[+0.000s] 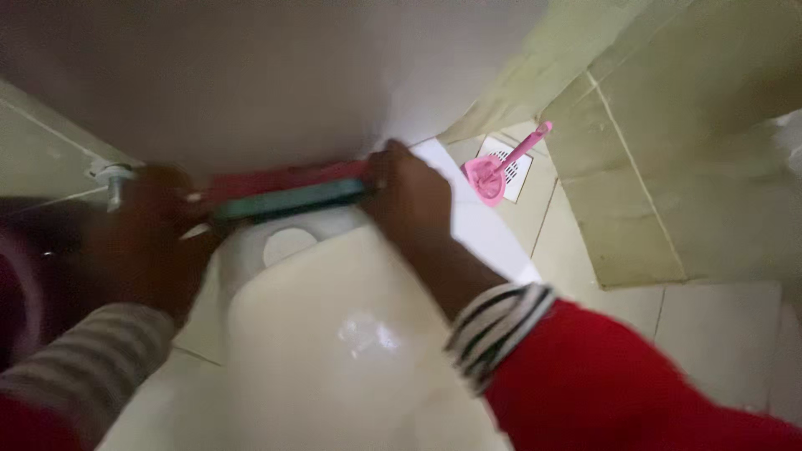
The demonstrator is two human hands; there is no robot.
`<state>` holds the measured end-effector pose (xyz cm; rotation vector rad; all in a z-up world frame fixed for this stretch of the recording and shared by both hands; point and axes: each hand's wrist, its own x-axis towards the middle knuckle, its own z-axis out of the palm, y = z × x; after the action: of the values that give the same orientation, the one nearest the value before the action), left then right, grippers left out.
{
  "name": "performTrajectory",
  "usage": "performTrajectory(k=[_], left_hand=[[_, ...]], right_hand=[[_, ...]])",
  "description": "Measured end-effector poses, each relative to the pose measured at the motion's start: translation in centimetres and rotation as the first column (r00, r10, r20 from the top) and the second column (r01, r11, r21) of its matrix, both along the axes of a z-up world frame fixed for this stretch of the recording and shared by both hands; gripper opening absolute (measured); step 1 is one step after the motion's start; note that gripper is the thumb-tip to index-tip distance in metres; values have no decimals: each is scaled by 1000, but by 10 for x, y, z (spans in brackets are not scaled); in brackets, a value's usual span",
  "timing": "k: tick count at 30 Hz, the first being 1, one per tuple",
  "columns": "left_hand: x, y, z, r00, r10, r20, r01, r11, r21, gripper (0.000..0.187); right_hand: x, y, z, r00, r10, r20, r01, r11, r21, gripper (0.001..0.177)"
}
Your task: The person scrubs the exterior surfaces and the lid of a toilet using a cleaning brush and soapy water from a bucket.
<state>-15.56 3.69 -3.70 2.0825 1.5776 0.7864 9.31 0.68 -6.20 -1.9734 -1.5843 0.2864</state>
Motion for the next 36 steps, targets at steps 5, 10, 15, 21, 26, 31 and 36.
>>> performTrajectory(k=[5,10,15,21,26,31,36], left_hand=[[43,-1,-7,979,-165,122,153,983,105,34],[21,-4,-12,959,-186,213,188,982,14,32],[-44,-10,-4,999,15,38,-14,999,-32,34],[-35,4,2,982,-12,-191,49,980,191,37],[37,1,-21,985,-146,95,139,987,76,39],[23,-4,-19,975,-156,158,147,987,69,36],[-39,-7,-1,999,-15,48,17,999,-43,44]], right_hand=[[59,-15,20,997,-75,33,73,995,65,28],[48,-5,10,972,16,234,-89,948,306,26],[-49,16,-8,1000,16,-23,-13,989,150,20],[-25,13,-10,996,62,-66,-53,990,130,21],[63,-5,8,997,8,79,-30,957,288,39],[51,5,11,995,-25,99,6,983,186,33],[-19,10,0,998,66,-12,-61,967,246,31]])
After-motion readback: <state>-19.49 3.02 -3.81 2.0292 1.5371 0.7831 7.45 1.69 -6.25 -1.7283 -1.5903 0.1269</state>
